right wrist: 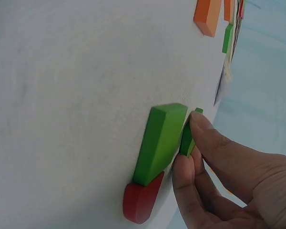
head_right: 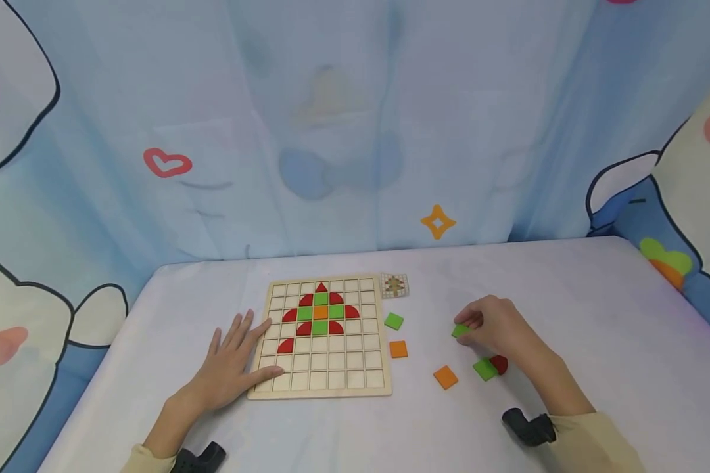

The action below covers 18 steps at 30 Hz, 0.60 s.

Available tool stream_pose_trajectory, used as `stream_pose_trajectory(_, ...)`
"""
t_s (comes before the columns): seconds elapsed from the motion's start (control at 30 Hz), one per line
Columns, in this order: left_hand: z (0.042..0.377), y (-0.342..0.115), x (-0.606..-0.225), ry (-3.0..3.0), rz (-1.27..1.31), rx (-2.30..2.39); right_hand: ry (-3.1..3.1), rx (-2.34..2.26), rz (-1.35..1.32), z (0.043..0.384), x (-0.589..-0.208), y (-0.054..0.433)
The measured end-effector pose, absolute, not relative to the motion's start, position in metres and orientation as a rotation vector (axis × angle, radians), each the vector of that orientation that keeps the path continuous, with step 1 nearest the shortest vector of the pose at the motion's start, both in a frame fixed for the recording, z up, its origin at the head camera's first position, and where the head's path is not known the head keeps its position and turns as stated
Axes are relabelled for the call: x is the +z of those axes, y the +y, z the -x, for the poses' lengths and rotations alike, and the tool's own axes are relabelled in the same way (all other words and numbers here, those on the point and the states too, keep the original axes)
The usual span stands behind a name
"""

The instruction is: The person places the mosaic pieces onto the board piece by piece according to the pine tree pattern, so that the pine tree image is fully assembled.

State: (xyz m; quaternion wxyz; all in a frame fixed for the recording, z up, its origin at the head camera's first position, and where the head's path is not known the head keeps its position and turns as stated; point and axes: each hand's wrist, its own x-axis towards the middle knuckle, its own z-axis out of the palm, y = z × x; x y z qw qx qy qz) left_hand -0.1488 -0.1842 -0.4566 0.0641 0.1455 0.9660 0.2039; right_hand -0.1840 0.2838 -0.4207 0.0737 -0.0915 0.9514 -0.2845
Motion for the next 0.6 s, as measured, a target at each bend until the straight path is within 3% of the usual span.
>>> stream_pose_trajectory(0.6, 0.1499, -0.1831, -0.4582, 2.93, -0.429, 0.612, 2.887, -0.936, 0.225, 0.1802, -0.4254, 0.2806)
